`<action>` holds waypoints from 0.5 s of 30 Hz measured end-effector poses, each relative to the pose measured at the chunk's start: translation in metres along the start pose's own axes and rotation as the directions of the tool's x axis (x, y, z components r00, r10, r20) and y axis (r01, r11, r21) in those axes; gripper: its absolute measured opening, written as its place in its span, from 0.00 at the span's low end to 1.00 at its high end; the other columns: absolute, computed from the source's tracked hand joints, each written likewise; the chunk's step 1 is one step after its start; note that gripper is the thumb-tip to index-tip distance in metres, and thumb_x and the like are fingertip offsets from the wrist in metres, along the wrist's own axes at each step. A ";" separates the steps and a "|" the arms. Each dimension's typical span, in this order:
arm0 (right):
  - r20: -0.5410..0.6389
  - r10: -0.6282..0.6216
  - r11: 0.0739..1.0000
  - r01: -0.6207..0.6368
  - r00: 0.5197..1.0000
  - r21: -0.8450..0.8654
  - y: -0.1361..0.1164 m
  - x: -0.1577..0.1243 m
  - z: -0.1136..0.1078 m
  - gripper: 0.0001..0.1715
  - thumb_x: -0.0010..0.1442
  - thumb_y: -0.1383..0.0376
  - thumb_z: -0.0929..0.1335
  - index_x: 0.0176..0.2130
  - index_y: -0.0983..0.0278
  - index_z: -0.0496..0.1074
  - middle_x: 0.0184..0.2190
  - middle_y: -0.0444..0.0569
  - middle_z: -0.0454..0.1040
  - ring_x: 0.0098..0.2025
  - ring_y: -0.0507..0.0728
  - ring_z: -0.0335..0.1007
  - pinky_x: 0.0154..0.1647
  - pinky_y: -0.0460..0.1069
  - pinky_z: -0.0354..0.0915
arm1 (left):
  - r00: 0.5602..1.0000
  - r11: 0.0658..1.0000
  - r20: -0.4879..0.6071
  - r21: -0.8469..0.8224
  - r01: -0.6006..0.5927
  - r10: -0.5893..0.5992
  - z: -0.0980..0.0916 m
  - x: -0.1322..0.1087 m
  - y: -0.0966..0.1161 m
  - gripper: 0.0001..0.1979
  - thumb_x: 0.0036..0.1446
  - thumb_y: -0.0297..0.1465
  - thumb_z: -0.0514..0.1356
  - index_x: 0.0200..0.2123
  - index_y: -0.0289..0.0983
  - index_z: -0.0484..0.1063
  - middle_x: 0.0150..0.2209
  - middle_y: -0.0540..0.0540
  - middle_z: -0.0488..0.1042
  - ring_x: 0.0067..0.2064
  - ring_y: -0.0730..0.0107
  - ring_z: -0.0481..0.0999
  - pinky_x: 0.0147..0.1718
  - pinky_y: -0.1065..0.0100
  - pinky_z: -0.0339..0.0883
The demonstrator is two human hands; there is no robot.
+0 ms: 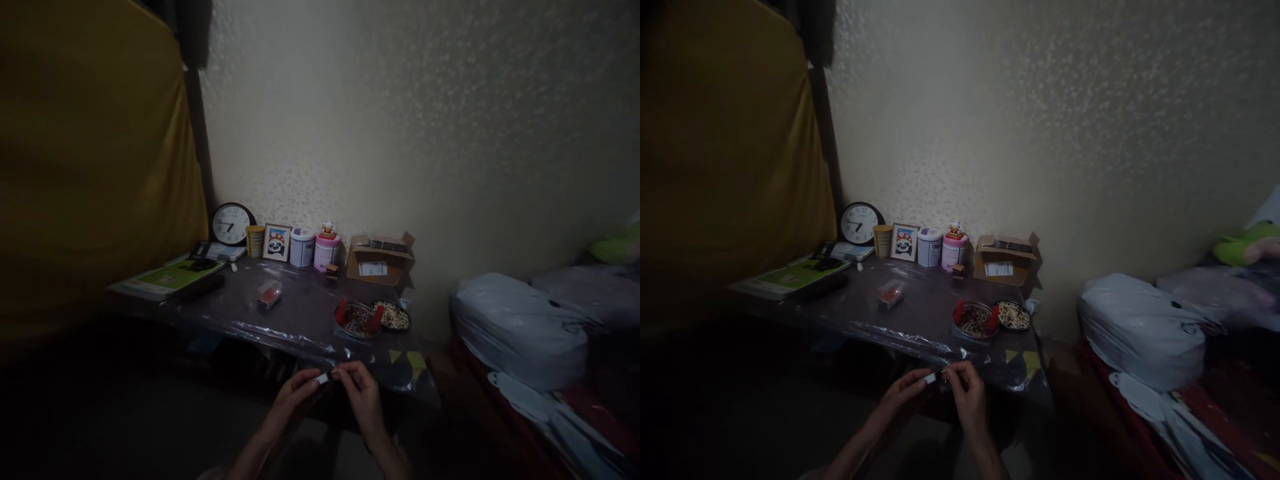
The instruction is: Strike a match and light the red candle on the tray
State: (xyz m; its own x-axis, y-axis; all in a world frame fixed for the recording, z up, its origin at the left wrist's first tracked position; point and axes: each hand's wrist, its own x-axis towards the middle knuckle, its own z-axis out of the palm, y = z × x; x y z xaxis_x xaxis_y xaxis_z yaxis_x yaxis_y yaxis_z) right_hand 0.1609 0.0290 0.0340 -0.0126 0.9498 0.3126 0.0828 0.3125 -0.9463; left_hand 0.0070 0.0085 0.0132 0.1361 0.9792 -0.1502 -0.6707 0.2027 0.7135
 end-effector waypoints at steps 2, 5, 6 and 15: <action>0.005 -0.010 1.000 0.010 1.000 -0.027 -0.001 -0.001 0.001 0.13 0.51 0.55 0.69 0.28 0.63 0.71 0.25 0.47 0.75 0.31 0.56 0.71 0.33 0.47 0.64 | 1.000 1.000 -0.002 0.001 -0.009 0.009 0.001 -0.002 0.002 0.14 0.37 0.31 0.68 0.32 0.35 0.76 0.32 0.44 0.80 0.34 0.65 0.76 0.37 0.67 0.64; 0.010 -0.046 0.996 0.047 0.999 -0.078 -0.002 -0.002 0.001 0.12 0.52 0.56 0.68 0.28 0.63 0.71 0.26 0.47 0.75 0.31 0.56 0.71 0.34 0.47 0.64 | 1.000 0.999 0.015 0.016 -0.028 0.027 0.003 -0.004 0.004 0.14 0.39 0.31 0.68 0.33 0.35 0.76 0.33 0.44 0.79 0.35 0.65 0.76 0.38 0.66 0.64; 0.012 -0.059 0.994 0.060 0.998 -0.093 -0.002 -0.002 0.001 0.12 0.52 0.57 0.68 0.28 0.63 0.71 0.26 0.47 0.75 0.32 0.56 0.71 0.34 0.47 0.64 | 0.999 0.999 0.015 0.032 -0.034 0.034 0.003 -0.004 0.005 0.14 0.39 0.31 0.67 0.33 0.35 0.76 0.33 0.44 0.79 0.35 0.65 0.76 0.38 0.67 0.64; 0.010 -0.123 0.984 0.123 0.992 -0.130 0.000 -0.003 0.002 0.12 0.53 0.56 0.68 0.28 0.63 0.71 0.26 0.45 0.75 0.31 0.55 0.71 0.34 0.46 0.64 | 0.998 0.995 0.017 0.082 -0.053 0.052 0.000 -0.003 0.004 0.16 0.38 0.31 0.68 0.35 0.36 0.76 0.35 0.44 0.79 0.36 0.64 0.75 0.38 0.67 0.63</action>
State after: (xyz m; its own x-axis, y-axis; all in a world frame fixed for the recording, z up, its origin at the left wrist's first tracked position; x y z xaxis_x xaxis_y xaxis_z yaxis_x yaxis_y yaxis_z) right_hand 0.1588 0.0262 0.0329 -0.0329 0.9043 0.4256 0.2096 0.4226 -0.8818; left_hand 0.0044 0.0064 0.0162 0.1134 0.9884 -0.1010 -0.6148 0.1496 0.7744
